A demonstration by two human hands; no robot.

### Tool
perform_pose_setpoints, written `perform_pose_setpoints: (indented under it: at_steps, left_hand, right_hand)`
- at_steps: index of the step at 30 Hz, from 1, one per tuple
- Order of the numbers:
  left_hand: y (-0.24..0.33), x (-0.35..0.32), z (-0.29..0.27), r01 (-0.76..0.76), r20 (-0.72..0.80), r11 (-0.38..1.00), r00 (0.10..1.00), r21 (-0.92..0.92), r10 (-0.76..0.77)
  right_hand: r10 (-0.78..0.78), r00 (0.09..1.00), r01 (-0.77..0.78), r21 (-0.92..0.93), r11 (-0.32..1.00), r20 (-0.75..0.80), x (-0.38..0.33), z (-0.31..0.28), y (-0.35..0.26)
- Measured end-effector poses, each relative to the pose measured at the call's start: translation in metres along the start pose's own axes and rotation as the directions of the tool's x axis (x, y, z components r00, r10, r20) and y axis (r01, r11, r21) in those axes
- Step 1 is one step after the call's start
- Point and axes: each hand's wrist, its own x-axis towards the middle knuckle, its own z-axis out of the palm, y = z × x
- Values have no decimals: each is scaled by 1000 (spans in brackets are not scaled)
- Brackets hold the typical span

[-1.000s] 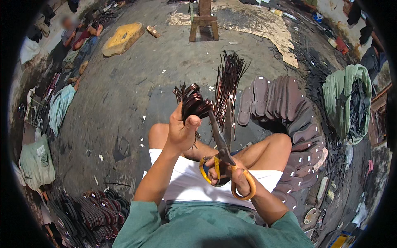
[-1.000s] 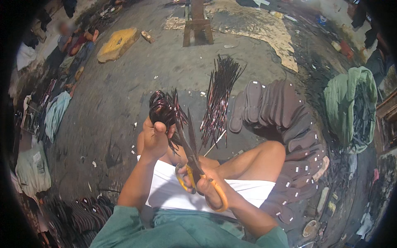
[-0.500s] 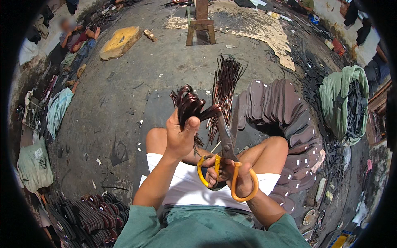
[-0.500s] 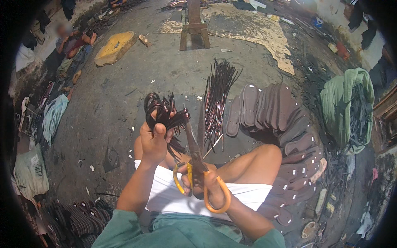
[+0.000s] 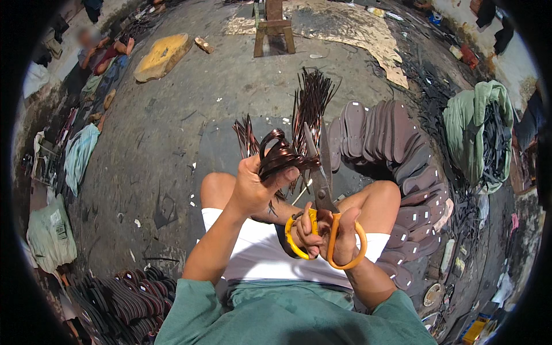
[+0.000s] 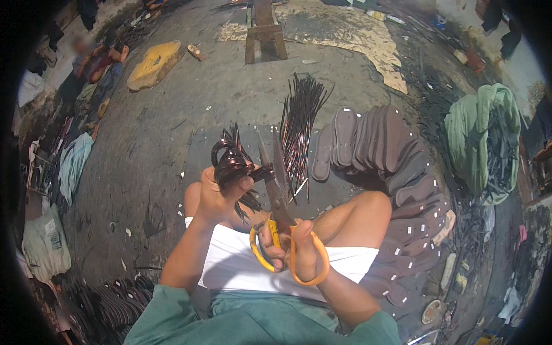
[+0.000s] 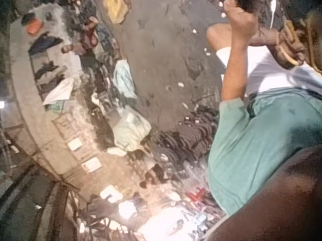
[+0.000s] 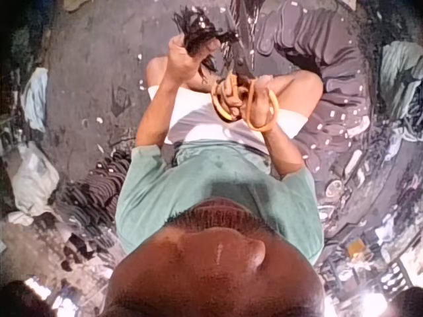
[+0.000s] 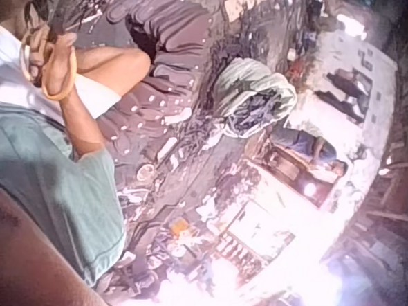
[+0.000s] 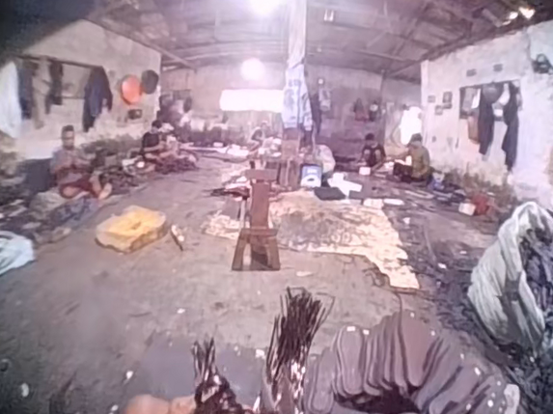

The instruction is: The person sits on the floor and repeatedly gathers bundles of dark flexible strips, aligns them, and cuts them into shorter lengths using yellow-handled scissors. The cut pieces are placed into a growing pile on the floor.

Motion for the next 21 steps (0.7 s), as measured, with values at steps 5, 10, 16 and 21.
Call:
perform_pose_setpoints:
  at_steps: [5,10,16,21]
  left_hand:
    - [-1,-1,0,70,-45,995,996,-65,-73]
    - [-10,3,-2,78,-95,954,989,-288,-110]
    - [-12,1,-5,49,-31,939,998,-340,-63]
    - [-1,-2,1,104,-21,988,994,-114,-107]
  right_hand:
    - [-26,999,25,-30,999,-31,-3,0,8]
    - [-82,996,71,-313,947,-23,-19,11,-3]
    - [-32,998,51,-451,891,48,-11,5,-6]
    - [-31,999,22,-372,928,-19,-3,12,-15]
